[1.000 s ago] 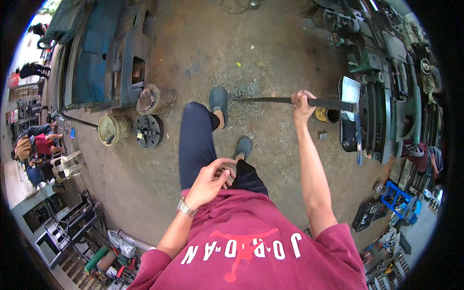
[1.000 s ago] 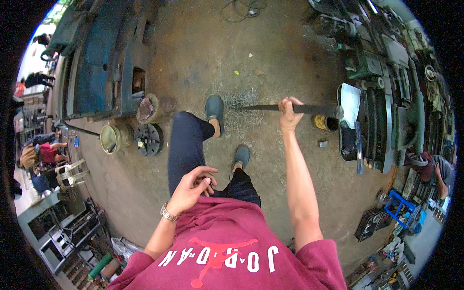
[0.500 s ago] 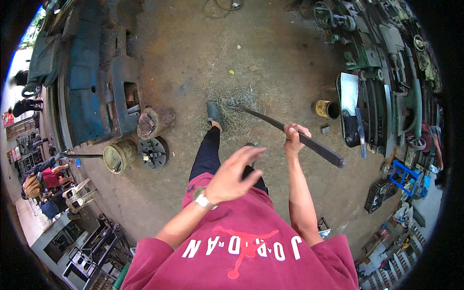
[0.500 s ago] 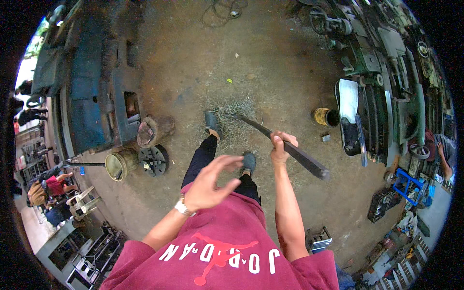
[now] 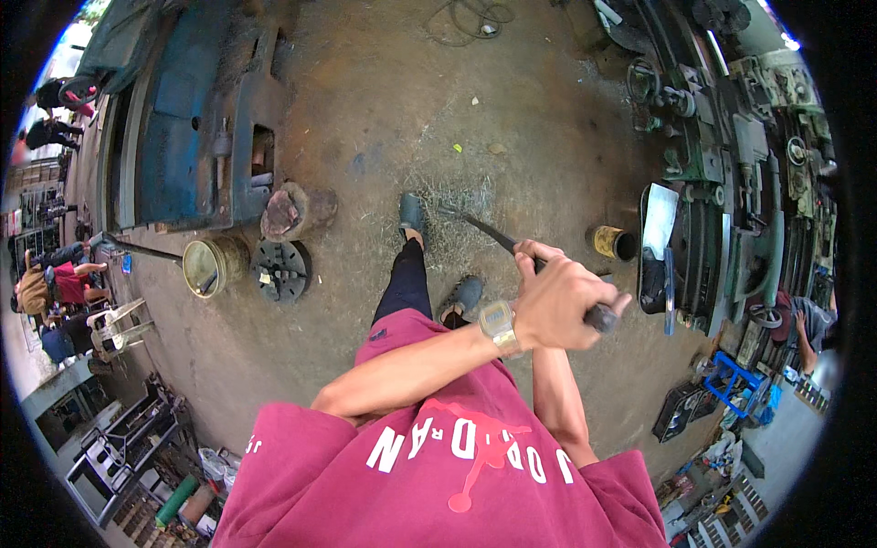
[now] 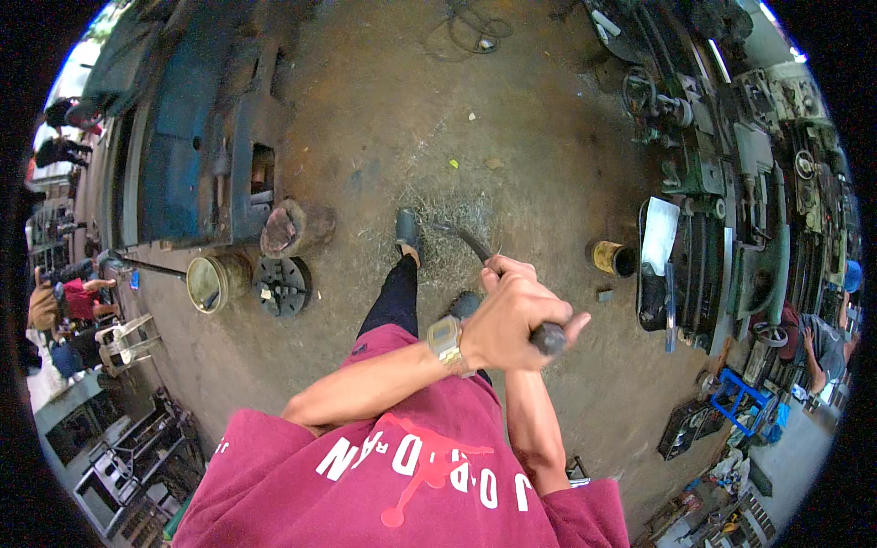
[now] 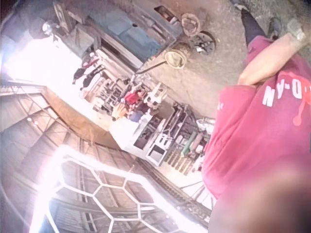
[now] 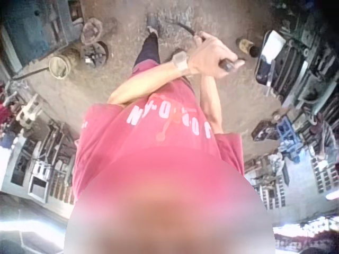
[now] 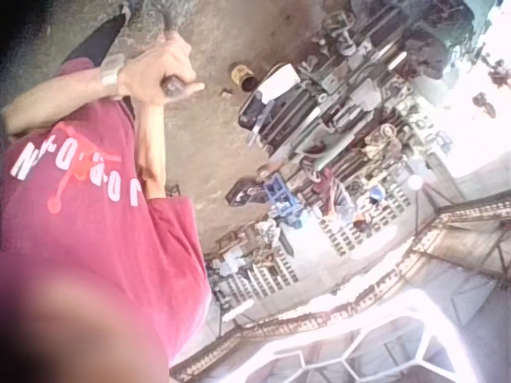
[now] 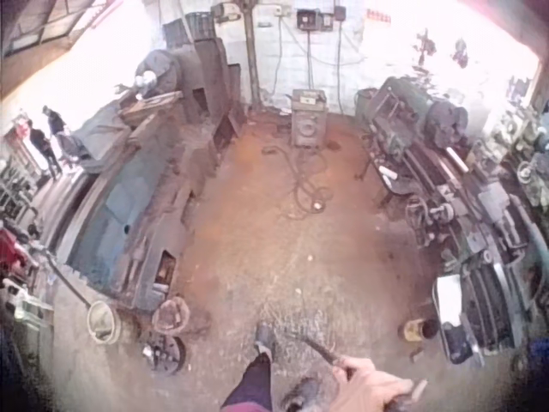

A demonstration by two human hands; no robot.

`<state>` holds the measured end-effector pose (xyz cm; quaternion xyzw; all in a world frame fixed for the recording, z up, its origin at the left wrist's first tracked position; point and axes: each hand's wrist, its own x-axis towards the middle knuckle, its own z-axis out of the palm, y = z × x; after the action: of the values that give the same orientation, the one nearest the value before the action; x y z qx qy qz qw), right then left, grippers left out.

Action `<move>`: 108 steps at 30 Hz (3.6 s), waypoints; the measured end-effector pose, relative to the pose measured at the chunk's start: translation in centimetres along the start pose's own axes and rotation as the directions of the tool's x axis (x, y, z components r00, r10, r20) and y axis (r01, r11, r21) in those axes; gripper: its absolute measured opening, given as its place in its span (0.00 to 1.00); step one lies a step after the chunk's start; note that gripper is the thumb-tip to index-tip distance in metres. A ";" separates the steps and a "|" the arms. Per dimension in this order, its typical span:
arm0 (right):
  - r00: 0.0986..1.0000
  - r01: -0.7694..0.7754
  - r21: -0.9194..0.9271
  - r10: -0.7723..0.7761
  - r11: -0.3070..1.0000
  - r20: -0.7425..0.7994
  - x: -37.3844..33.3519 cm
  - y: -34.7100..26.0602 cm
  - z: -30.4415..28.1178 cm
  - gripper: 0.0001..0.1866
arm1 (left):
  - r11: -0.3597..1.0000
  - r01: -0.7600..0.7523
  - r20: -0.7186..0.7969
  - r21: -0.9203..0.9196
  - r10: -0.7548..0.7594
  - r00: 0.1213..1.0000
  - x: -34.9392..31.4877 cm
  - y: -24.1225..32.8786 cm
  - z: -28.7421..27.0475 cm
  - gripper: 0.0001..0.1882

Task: The person uses a long metal bar to sweep scattered metal shavings on the workshop floor into a pile. They repeatedly push and gather the shavings, then lift the bar to move the pile toward a collection area.

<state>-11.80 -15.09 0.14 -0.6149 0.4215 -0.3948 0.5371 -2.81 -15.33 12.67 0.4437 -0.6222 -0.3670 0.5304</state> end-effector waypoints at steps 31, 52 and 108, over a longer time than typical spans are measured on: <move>0.965 0.243 -0.014 -0.240 0.970 0.102 -2.4 1.8 5.3 0.08 | 0.983 -0.180 -0.281 -0.030 0.165 0.945 -9.3 -3.6 0.4 0.11; 0.979 0.171 0.235 -0.191 0.957 0.068 -9.5 12.7 -6.2 0.09 | 0.990 -0.056 -0.295 0.129 0.092 0.951 -11.4 -6.1 13.6 0.14; -0.022 -0.710 0.495 0.719 -0.500 0.695 -38.2 5.6 3.9 0.16 | 0.975 -0.215 -0.273 0.053 0.221 0.936 -45.5 25.9 14.2 0.14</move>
<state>-21.42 21.84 -7.10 0.2583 0.4597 -0.0222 0.8494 -19.00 36.03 19.08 0.4248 -0.5912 -0.2335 0.6446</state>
